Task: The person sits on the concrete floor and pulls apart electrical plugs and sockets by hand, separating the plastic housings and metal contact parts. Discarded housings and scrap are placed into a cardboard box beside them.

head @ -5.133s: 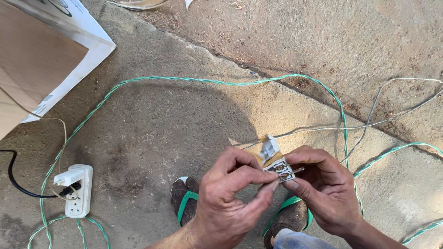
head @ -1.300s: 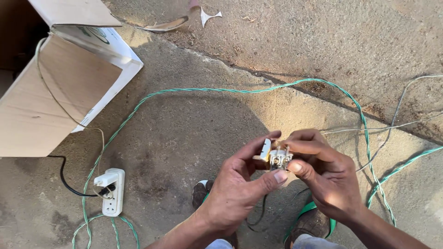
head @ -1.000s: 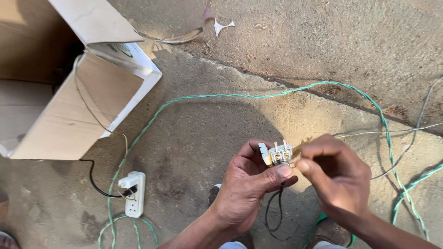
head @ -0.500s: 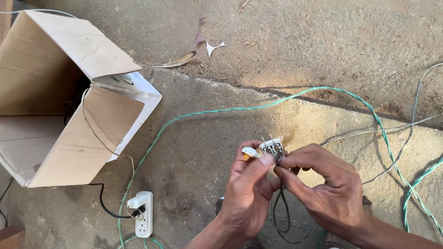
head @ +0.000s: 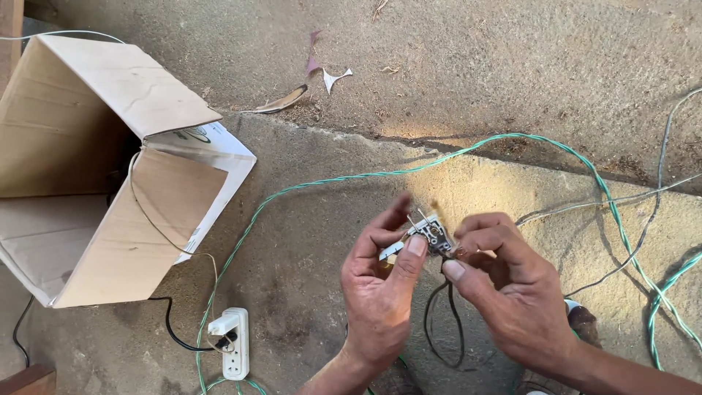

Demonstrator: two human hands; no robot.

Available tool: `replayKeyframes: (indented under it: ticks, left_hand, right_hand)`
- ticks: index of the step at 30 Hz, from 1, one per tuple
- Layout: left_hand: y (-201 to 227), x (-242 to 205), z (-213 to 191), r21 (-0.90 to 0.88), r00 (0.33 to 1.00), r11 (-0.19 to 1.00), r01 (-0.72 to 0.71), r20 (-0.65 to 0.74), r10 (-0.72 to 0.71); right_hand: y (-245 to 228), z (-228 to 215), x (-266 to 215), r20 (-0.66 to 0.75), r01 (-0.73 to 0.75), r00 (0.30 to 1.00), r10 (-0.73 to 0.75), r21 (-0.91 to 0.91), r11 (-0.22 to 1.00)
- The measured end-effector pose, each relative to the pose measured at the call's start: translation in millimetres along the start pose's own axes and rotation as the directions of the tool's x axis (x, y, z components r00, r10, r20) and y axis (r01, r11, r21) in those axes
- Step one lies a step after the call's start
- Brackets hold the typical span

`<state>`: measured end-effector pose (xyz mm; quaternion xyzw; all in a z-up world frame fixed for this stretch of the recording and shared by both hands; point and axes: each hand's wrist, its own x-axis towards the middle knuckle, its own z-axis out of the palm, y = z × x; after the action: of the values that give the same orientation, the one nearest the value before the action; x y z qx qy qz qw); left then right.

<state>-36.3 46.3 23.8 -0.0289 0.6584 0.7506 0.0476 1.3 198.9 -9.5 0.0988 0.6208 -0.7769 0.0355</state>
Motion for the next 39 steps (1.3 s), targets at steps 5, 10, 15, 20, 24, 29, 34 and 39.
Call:
replayKeyframes:
  ticks: [5, 10, 15, 20, 24, 29, 34, 39]
  left_hand:
    - [-8.3, -4.5, -7.7, -0.095, 0.974, 0.97, 0.225, 0.012, -0.225]
    - [-8.3, -6.0, -4.8, -0.152, 0.981, 0.971, 0.186, -0.02, -0.191]
    - [3.4, -1.8, -0.8, -0.2, 0.977, 0.957, 0.21, 0.002, -0.214]
    - [-5.7, -8.3, -4.7, -0.164, 0.967, 0.953, 0.256, 0.029, -0.255]
    - [1.7, -4.5, -4.7, -0.14, 0.96, 0.95, 0.28, 0.065, -0.273]
    - [0.9, 1.3, -10.6, -0.181, 0.923, 0.909, 0.376, 0.164, -0.349]
    - [-6.3, -0.5, -11.1, -0.294, 0.895, 0.847, 0.444, 0.103, -0.434]
    - [-9.0, 3.3, -15.2, -0.236, 0.903, 0.878, 0.417, -0.002, -0.429]
  right_hand:
    - [0.9, 0.7, 0.3, 0.029, -0.03, 0.999, 0.024, 0.225, 0.974]
    - [7.0, -3.4, -1.3, -0.037, -0.03, 0.999, 0.038, 0.201, 0.979]
    - [-2.7, -0.4, 1.0, -0.049, -0.018, 0.999, 0.015, -0.074, 0.997]
    - [-6.5, -4.0, 4.0, 0.005, 0.01, 1.0, -0.009, -0.157, 0.987]
    - [-10.4, -7.5, 5.8, 0.053, 0.036, 0.998, -0.025, -0.225, 0.974]
    - [-12.8, -13.6, 12.4, 0.135, -0.04, 0.988, 0.077, -0.26, 0.965]
    - [-4.3, -23.1, 19.0, 0.351, -0.11, 0.928, 0.121, -0.051, 0.993]
    - [2.8, -22.4, 18.2, 0.368, -0.254, 0.911, 0.183, 0.154, 0.955]
